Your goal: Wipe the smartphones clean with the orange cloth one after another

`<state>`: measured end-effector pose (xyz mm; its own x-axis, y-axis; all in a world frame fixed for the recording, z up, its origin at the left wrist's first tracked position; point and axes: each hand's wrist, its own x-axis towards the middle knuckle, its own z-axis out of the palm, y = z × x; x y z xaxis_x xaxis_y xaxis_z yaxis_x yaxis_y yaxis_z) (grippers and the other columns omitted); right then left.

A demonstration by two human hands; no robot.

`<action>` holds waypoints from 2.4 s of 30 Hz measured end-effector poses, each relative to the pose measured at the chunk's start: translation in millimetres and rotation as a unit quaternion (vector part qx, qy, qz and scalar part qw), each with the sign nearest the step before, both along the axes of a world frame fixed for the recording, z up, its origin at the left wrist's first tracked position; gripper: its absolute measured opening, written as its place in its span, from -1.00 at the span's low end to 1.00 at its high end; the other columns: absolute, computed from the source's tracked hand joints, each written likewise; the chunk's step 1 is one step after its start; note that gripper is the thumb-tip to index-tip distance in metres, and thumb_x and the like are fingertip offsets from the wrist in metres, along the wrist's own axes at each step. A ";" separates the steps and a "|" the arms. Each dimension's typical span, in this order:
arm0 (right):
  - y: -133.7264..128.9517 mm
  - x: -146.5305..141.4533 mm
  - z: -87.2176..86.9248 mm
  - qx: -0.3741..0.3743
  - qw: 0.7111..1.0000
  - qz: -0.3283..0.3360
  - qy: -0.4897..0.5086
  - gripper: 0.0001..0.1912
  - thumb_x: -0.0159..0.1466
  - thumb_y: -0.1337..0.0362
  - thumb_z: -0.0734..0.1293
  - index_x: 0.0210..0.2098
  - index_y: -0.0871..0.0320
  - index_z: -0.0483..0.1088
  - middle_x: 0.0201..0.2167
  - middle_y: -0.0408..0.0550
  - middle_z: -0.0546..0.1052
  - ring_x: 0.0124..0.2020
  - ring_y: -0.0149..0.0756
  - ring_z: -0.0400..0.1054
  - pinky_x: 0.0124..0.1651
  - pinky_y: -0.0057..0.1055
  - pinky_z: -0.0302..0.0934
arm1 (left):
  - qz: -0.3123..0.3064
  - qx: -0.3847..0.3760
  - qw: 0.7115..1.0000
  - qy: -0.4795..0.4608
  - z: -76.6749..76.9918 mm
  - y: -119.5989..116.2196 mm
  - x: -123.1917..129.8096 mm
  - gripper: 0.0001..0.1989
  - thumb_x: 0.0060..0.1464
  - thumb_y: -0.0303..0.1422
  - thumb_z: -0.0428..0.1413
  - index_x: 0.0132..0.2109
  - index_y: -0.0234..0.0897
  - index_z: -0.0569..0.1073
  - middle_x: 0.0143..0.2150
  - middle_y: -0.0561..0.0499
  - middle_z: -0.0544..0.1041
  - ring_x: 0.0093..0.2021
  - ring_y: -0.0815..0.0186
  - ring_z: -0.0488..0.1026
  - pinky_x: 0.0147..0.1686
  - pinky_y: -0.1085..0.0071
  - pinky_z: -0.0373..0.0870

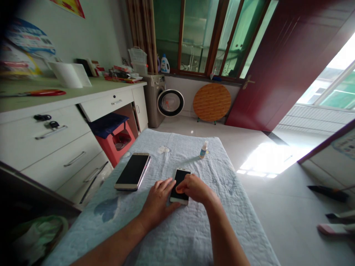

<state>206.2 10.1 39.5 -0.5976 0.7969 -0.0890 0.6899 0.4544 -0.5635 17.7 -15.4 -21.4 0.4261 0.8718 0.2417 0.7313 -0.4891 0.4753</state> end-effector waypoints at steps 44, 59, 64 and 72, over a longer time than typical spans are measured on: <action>27.0 -27.5 -44.5 0.196 0.934 -0.283 -0.092 -0.74 0.36 0.20 0.18 -0.16 -0.09 0.51 -0.25 -0.06 0.37 -0.20 -0.26 0.15 -0.13 -0.39 -0.02 | -0.003 -0.004 1.000 0.021 12.4 -4.7 4.8 -0.32 0.03 0.06 0.15 0.16 -0.28 0.31 0.12 -0.15 0.40 0.03 0.04 0.32 0.03 0.13 0.26; 27.0 -26.8 -43.1 0.188 0.935 -0.282 -0.106 -0.71 0.38 0.18 0.16 -0.09 -0.14 0.49 -0.24 -0.05 0.37 -0.19 -0.26 0.15 -0.11 -0.38 -0.03 | -0.018 0.004 0.999 0.031 12.5 -5.3 5.3 -0.40 0.11 0.00 0.09 0.19 -0.27 0.32 0.23 -0.13 0.34 0.07 0.03 0.30 0.05 0.11 0.24; 25.2 -13.3 -42.8 0.178 0.923 -0.323 -0.108 -0.72 0.35 0.25 0.19 -0.11 -0.09 0.52 -0.26 -0.04 0.39 -0.18 -0.25 0.16 -0.12 -0.38 -0.02 | -0.017 -0.002 1.000 0.025 11.7 -4.7 5.4 -0.34 0.05 -0.02 0.17 0.20 -0.27 0.31 0.24 -0.11 0.34 0.10 0.01 0.28 0.07 0.11 0.24; 22.5 1.4 -40.1 0.172 0.900 -0.381 -0.121 -0.73 0.28 0.32 0.22 -0.18 0.00 0.55 -0.28 -0.01 0.42 -0.20 -0.22 0.18 -0.12 -0.36 -0.01 | -0.014 -0.001 0.999 0.029 11.3 -4.8 6.3 -0.35 0.03 -0.07 0.19 0.20 -0.29 0.31 0.26 -0.11 0.31 0.13 0.01 0.25 0.11 0.10 0.21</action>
<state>207.7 32.7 -0.6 0.1384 0.9726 0.1868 0.9589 -0.0844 -0.2710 24.1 -20.2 -10.1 0.4637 0.8595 0.2150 0.7431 -0.5095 0.4340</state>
